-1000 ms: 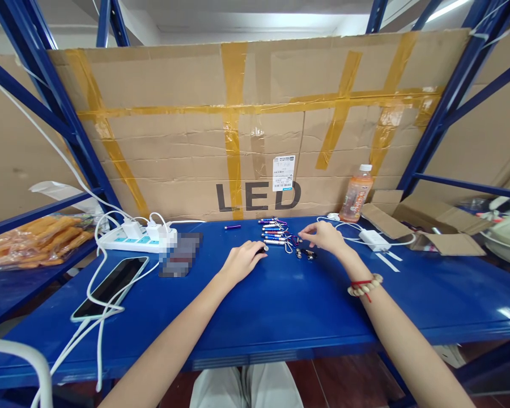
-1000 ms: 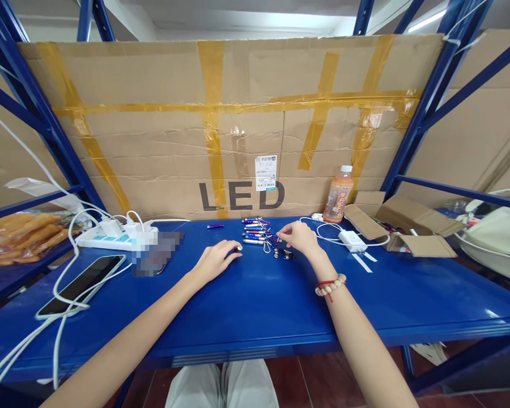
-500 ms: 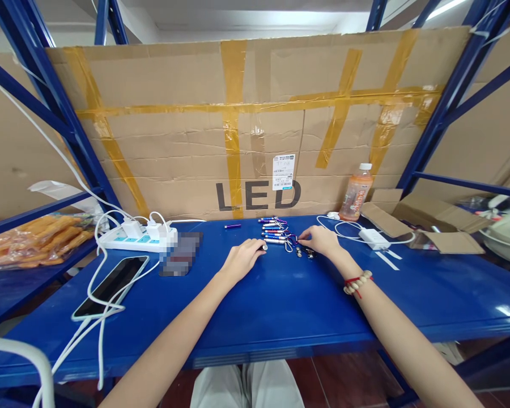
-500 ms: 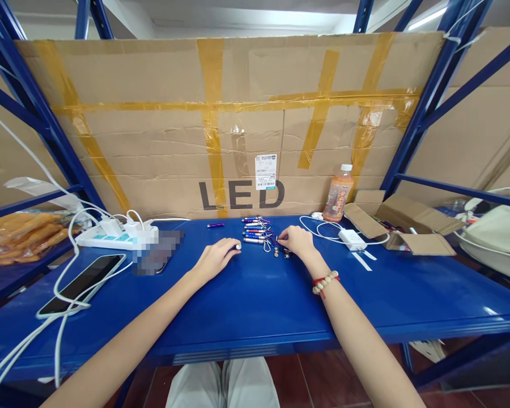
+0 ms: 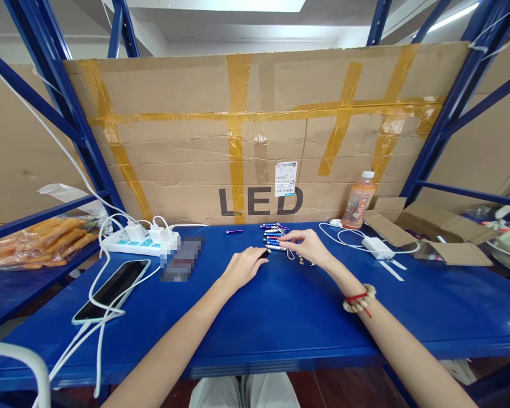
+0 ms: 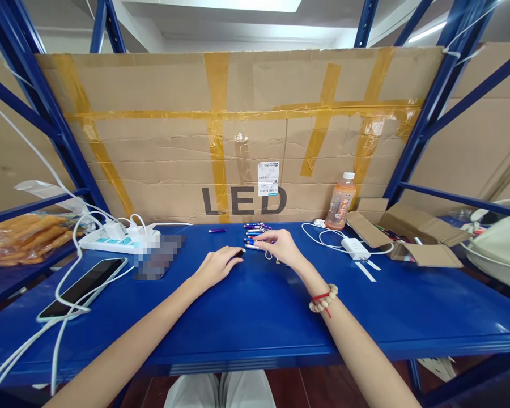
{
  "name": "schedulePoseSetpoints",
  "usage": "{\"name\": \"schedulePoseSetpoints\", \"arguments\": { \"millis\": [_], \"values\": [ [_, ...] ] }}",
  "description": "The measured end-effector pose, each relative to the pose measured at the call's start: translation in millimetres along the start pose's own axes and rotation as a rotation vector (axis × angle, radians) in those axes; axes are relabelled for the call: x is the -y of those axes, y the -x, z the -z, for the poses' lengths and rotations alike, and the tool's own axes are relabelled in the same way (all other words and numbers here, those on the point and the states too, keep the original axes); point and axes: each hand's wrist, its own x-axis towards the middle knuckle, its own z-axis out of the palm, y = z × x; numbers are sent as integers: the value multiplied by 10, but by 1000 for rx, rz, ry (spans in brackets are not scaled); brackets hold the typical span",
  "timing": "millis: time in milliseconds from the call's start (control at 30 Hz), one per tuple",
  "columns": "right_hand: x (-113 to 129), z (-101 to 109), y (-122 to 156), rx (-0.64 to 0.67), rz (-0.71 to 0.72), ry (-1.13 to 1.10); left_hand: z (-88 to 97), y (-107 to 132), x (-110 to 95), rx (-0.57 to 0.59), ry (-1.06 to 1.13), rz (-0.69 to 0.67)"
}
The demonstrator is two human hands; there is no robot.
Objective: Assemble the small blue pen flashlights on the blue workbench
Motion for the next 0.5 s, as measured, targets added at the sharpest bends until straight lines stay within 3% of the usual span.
{"name": "schedulePoseSetpoints", "arguments": {
  "millis": [133, 267, 433, 500],
  "values": [
    [94, -177, -4, 14, 154, -185, -10, 4, 4, -14, -7, -16],
    [77, -256, 3, -1, 210, -257, 12, 10, -25, -15, 4, -28],
    [107, -178, 10, 100, 193, -274, 42, 7, -80, -11, 64, 53],
    [116, -65, 8, 89, 133, -126, 52, -1, -95, -22, 74, 104]
  ]
}}
